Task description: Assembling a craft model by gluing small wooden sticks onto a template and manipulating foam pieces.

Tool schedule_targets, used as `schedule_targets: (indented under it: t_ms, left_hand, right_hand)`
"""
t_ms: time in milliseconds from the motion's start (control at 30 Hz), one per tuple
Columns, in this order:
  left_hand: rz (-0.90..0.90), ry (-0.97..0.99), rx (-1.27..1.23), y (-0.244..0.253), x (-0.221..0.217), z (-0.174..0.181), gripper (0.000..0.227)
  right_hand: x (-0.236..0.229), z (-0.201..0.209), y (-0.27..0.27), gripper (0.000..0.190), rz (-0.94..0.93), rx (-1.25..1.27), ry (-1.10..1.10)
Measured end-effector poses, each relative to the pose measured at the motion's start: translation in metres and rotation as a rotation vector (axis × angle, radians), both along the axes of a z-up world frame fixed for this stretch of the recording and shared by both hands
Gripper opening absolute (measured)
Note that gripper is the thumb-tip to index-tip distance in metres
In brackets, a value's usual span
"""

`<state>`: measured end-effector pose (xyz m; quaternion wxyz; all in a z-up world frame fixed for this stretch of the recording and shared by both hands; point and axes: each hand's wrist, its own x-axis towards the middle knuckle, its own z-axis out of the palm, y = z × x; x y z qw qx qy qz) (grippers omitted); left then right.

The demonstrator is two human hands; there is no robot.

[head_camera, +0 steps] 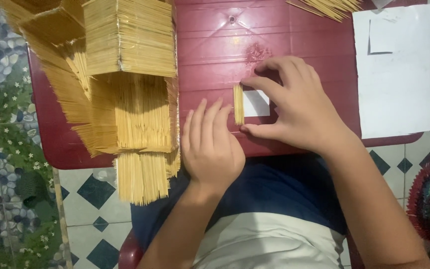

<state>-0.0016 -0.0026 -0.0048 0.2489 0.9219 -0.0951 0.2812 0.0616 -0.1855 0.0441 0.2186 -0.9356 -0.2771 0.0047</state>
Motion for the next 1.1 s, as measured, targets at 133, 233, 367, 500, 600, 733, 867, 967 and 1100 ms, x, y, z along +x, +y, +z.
schedule_targets:
  t_ms: [133, 233, 367, 500, 600, 733, 867, 967, 1100]
  left_hand:
    - [0.026, -0.013, 0.002, -0.002, 0.0, 0.001, 0.04]
    - [0.03, -0.011, 0.005, -0.001, 0.0, 0.001, 0.041]
    - [0.05, 0.045, 0.047, -0.001, -0.002, -0.003, 0.044]
    - [0.036, 0.112, 0.106, 0.0, -0.002, -0.003, 0.055]
    - [0.027, 0.149, 0.125, 0.0, -0.002, -0.002, 0.056]
    - [-0.015, 0.11, 0.121, 0.001, -0.002, -0.005, 0.053]
    - [-0.01, 0.134, 0.184, -0.002, -0.005, -0.005, 0.053]
    - [0.025, 0.159, 0.281, -0.006, -0.013, -0.001, 0.054]
    - [0.084, 0.131, 0.471, -0.007, -0.024, 0.0, 0.048]
  right_hand:
    - [-0.001, 0.005, 0.004, 0.065, -0.017, -0.022, 0.021]
    - [-0.002, 0.004, 0.003, 0.062, 0.008, -0.049, 0.001]
    - [-0.004, 0.004, 0.004, 0.055, 0.031, -0.055, -0.066]
    - [-0.005, 0.005, 0.004, 0.052, 0.028, -0.068, -0.062]
    - [-0.005, 0.006, 0.005, 0.056, 0.028, -0.054, -0.07]
    - [-0.006, 0.007, 0.005, 0.06, 0.011, -0.071, -0.045]
    - [-0.005, 0.007, 0.004, 0.062, 0.045, -0.066, -0.083]
    - [-0.006, 0.014, 0.003, 0.066, 0.087, -0.054, -0.088]
    - [-0.01, 0.021, 0.001, 0.079, 0.091, -0.089, -0.021]
